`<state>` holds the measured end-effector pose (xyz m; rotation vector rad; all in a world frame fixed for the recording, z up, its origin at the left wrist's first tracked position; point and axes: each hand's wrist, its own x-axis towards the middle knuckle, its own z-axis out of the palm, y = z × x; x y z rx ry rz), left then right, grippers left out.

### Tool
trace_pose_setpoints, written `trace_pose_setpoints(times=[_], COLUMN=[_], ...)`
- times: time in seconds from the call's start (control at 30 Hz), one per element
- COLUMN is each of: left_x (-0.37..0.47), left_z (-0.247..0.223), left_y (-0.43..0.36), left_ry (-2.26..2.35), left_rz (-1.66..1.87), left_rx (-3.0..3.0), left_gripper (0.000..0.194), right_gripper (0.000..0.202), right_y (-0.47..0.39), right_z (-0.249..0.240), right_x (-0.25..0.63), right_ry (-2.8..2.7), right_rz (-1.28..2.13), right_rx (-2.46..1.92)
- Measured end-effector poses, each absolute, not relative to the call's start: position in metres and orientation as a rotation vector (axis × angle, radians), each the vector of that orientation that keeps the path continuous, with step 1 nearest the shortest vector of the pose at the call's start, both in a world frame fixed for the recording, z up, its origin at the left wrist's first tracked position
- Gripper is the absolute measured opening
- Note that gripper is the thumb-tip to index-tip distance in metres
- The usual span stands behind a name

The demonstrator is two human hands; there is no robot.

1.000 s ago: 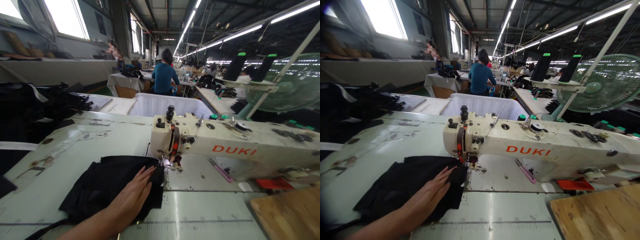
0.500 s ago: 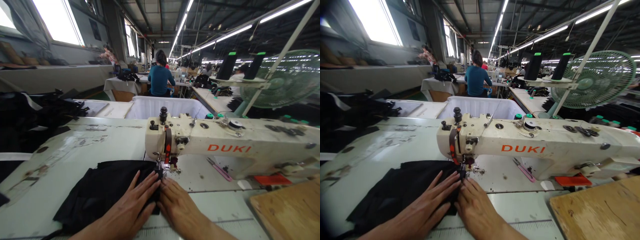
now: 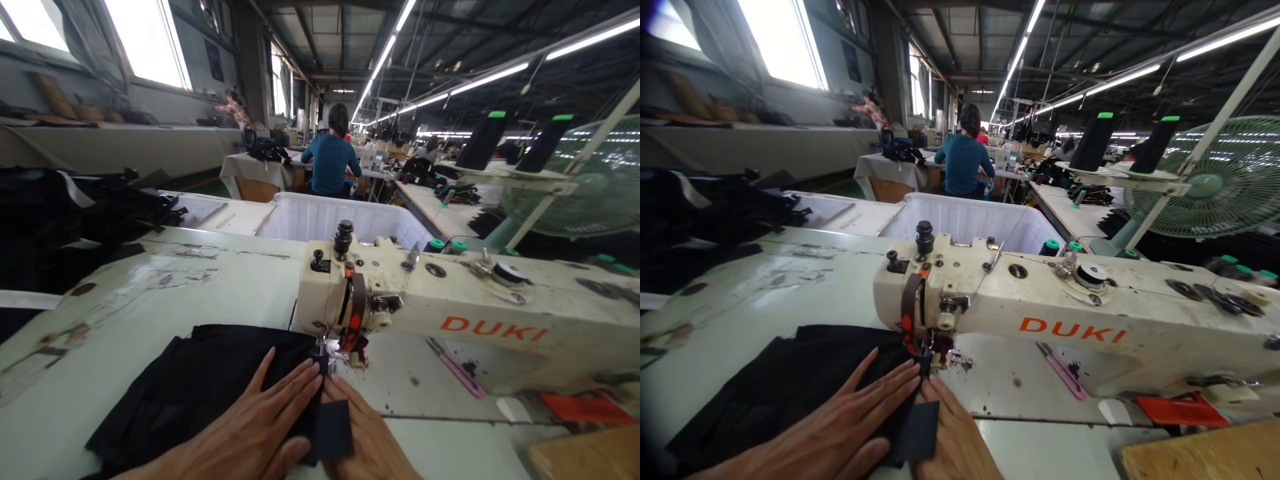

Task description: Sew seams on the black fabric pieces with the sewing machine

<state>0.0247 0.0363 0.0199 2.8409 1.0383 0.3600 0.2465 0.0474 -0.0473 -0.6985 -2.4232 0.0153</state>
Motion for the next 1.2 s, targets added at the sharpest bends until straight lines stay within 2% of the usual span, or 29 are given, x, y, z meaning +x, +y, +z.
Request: trace_pose_setpoints(times=[0.07,0.13,0.23,0.3,0.5,0.7,0.9,1.0,1.1,1.2], left_x=[0.024,0.024,0.025,0.026,0.025,0.027,0.027,0.027,0.026,0.026], left_z=[0.024,0.023,0.015,0.010,0.007,0.001,0.005,0.004,-0.004,-0.013], left_y=[0.041,0.043,0.040,0.038,0.054,0.076,0.070,0.068,0.068,0.069], left_ry=[1.009,1.011,1.046,1.061,1.172,1.162,0.942,0.956,0.972,0.996], left_rz=[0.411,0.483,0.573,0.596,0.668,0.554,0.682,0.753,0.690,0.633], left_rx=[2.844,2.829,2.796,2.780,2.659,2.651,2.826,2.825,2.873,2.909], left_gripper=[0.051,0.049,0.070,0.075,0.045,0.023,0.036,0.039,0.038,0.039], right_gripper=[0.049,0.050,0.052,0.052,0.047,0.046,0.030,0.029,0.033,0.027], right_y=[0.050,0.051,0.051,0.049,0.048,0.047,0.048,0.050,0.053,0.055], right_z=[-0.046,-0.048,-0.059,-0.065,-0.059,-0.058,-0.057,-0.055,-0.052,-0.046], right_x=[0.251,0.256,0.259,0.258,0.246,0.243,0.243,0.245,0.247,0.249], right_ry=[-2.497,-2.555,-2.573,-2.574,-2.522,-2.473,-2.437,-2.450,-2.491,-2.532], right_rz=[0.028,0.047,0.082,0.133,0.399,0.399,0.411,0.421,0.455,0.473], right_rx=[-0.697,-0.664,-0.712,-0.791,-0.951,-0.931,-0.916,-0.869,-0.849,-0.870])
